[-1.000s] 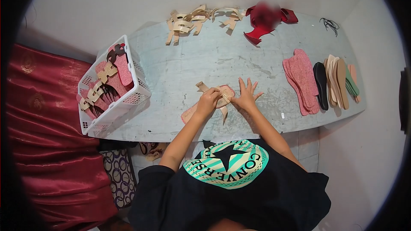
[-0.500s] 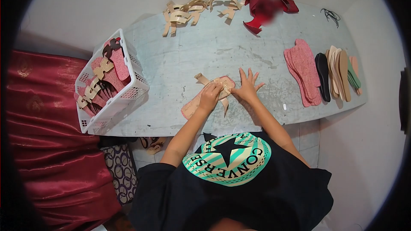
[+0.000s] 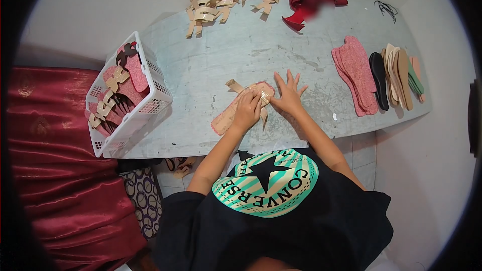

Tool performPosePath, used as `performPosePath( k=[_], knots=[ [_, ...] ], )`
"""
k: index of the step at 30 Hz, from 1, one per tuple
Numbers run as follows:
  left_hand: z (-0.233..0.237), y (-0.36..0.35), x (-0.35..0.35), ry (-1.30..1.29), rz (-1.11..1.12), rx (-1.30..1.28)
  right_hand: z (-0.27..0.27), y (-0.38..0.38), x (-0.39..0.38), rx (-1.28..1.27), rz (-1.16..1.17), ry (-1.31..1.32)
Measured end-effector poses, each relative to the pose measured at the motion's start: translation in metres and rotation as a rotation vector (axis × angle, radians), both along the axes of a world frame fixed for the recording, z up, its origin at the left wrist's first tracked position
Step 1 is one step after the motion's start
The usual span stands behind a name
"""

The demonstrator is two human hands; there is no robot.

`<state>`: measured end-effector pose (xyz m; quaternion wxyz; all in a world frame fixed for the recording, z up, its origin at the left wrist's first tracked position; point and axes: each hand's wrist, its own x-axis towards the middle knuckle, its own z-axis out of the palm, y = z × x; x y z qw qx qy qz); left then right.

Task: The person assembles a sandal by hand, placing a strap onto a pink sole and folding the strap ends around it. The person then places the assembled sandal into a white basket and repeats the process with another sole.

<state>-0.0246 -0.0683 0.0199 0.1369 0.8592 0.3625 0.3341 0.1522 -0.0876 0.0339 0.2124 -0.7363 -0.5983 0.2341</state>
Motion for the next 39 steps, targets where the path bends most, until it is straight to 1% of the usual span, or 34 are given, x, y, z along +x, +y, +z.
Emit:
performPosePath(
  k=[1,3,4,6,7,9,10,12,13,15,16,18,20,22,23,24,25,26,27,28,30,31,35,38,39],
  knots=[
    [0.0,-0.001,-0.001,-0.011,-0.009,-0.082,-0.001,-0.002,0.002,-0.001,0.004,0.001],
    [0.0,-0.004,-0.003,0.026,0.021,-0.036,-0.002,-0.005,0.006,0.234,0.206,-0.104],
    [0.0,-0.005,-0.003,0.062,0.046,0.011,-0.003,-0.003,0.006,0.233,0.209,-0.103],
    [0.0,-0.008,-0.004,0.109,0.074,0.024,-0.004,0.006,0.009,0.238,0.353,-0.181],
    [0.0,-0.008,-0.004,0.157,0.1,0.04,-0.004,0.01,0.011,0.239,0.356,-0.182],
    [-0.002,-0.008,-0.006,0.163,0.101,0.037,-0.001,0.022,0.014,0.144,0.563,-0.283],
    [-0.004,-0.007,-0.007,0.169,0.098,0.032,0.0,0.027,0.016,0.145,0.565,-0.283],
    [-0.007,-0.006,-0.008,0.179,0.082,0.028,0.003,0.038,0.02,0.087,0.72,-0.32],
    [-0.007,-0.006,-0.009,0.188,0.064,0.024,0.004,0.043,0.021,0.088,0.722,-0.32],
    [-0.005,-0.004,-0.011,0.189,0.046,-0.001,0.006,0.053,0.023,0.075,0.831,-0.355],
    [-0.003,-0.004,-0.012,0.191,0.025,-0.027,0.007,0.055,0.024,0.075,0.834,-0.357],
    [0.0,0.0,-0.016,0.201,0.002,-0.028,0.008,0.057,0.026,0.008,0.887,-0.318],
    [0.001,0.004,-0.019,0.209,-0.02,-0.032,0.006,0.053,0.027,0.02,0.879,-0.283],
    [0.0,0.011,-0.023,0.142,-0.127,-0.047,0.001,0.046,0.027,0.029,0.875,-0.249],
    [-0.001,0.014,-0.025,0.137,-0.121,-0.048,-0.001,0.041,0.026,0.05,0.828,-0.243],
    [0.0,0.018,-0.027,0.162,-0.169,-0.024,-0.002,0.036,0.025,0.07,0.782,-0.236],
    [0.0,0.022,-0.029,0.188,-0.217,0.0,-0.003,0.031,0.024,0.069,0.788,-0.238],
    [0.001,0.025,-0.03,0.186,-0.213,0.0,-0.004,0.025,0.022,0.076,0.728,-0.231],
    [0.002,0.029,-0.031,0.181,-0.268,-0.005,-0.005,0.021,0.021,0.083,0.667,-0.223],
    [0.003,0.032,-0.032,0.175,-0.324,-0.009,-0.007,0.016,0.019,0.082,0.669,-0.225],
    [0.003,0.036,-0.033,0.183,-0.357,0.012,-0.009,0.009,0.015,0.119,0.575,-0.176],
    [0.003,0.037,-0.033,0.195,-0.39,0.033,-0.009,0.008,0.015,0.117,0.575,-0.177],
    [0.005,0.038,-0.033,0.228,-0.406,0.03,-0.01,0.004,0.014,0.131,0.538,-0.17],
    [0.007,0.035,-0.034,0.24,-0.369,0.035,-0.011,0.005,0.014,0.13,0.527,-0.172],
    [0.008,0.036,-0.037,0.218,-0.414,-0.017,-0.011,0.005,0.014,0.125,0.525,-0.172]
  ],
)
